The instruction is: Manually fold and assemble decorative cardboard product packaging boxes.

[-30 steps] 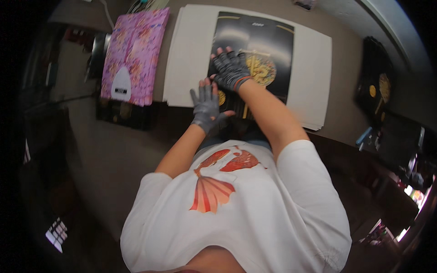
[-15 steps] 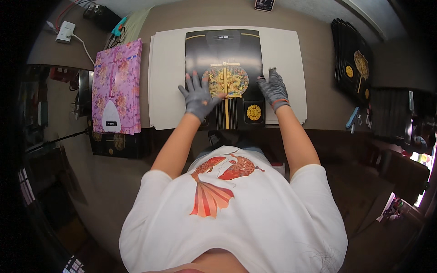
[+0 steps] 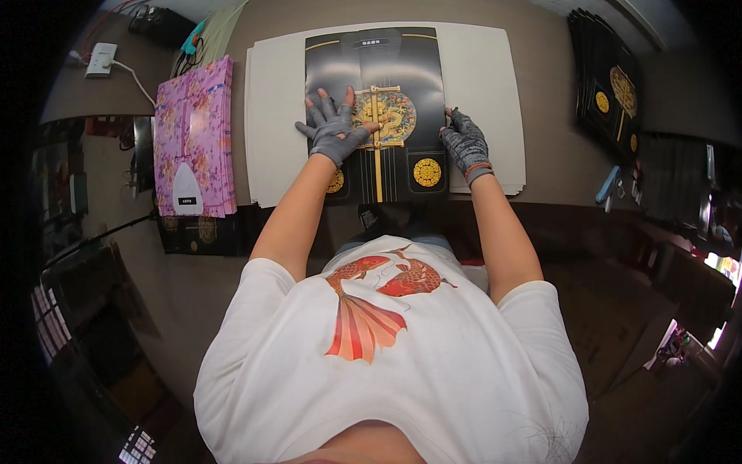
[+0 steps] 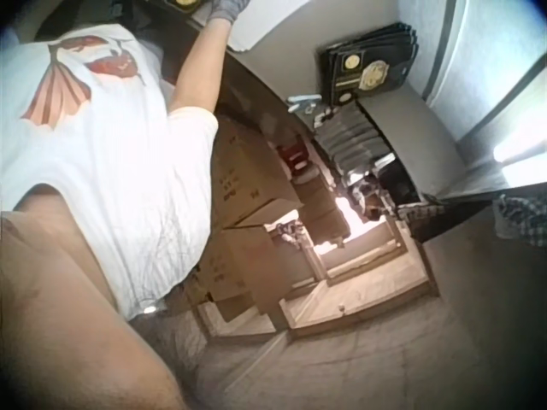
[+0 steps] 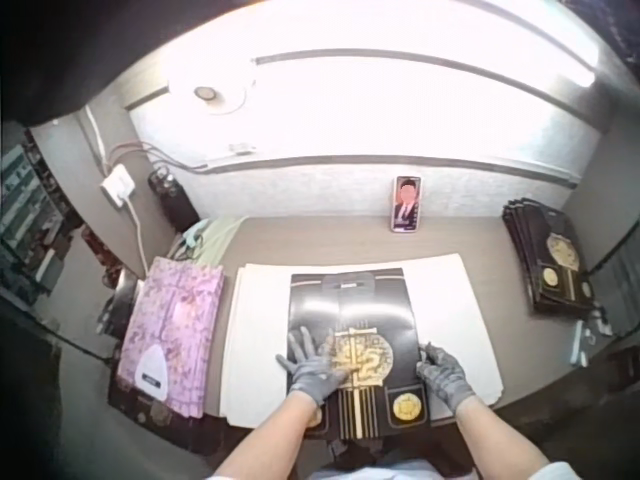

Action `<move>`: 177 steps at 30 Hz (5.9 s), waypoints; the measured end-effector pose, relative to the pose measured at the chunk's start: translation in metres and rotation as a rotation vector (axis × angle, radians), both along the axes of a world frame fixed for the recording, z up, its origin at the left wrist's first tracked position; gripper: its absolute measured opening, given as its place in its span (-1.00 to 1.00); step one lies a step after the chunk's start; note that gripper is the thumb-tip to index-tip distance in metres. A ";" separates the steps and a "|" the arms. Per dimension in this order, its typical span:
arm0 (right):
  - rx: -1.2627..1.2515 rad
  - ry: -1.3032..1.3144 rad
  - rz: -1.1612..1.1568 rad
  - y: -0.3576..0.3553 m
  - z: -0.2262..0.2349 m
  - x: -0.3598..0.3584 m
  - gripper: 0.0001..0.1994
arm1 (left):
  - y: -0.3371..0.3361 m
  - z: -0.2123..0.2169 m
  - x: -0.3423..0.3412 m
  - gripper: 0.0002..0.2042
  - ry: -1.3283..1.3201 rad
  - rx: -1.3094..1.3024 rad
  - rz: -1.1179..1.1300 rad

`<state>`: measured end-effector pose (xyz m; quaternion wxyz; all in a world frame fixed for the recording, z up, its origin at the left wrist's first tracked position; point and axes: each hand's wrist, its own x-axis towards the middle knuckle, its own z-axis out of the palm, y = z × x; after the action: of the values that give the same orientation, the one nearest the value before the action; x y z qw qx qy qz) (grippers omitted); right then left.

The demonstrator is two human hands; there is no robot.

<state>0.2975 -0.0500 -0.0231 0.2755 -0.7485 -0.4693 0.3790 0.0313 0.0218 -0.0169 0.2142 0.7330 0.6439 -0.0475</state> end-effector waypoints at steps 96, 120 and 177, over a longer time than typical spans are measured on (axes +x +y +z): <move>0.437 -0.932 0.565 -0.005 -0.024 -0.012 -0.42 | 0.012 -0.013 0.003 -0.21 0.040 0.092 -0.107; -0.449 0.690 -0.345 -0.134 0.028 -0.014 -0.56 | -0.130 0.018 -0.100 -0.76 -1.061 -0.639 0.753; -0.129 0.010 -0.207 -0.077 -0.006 0.213 -0.42 | -0.033 0.013 -0.138 -0.13 0.146 0.093 0.718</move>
<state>0.5105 -0.1271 -0.0291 0.2668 -0.8073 -0.3626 0.3816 -0.1068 -0.0115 -0.0040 0.1369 0.4641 0.8751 0.0077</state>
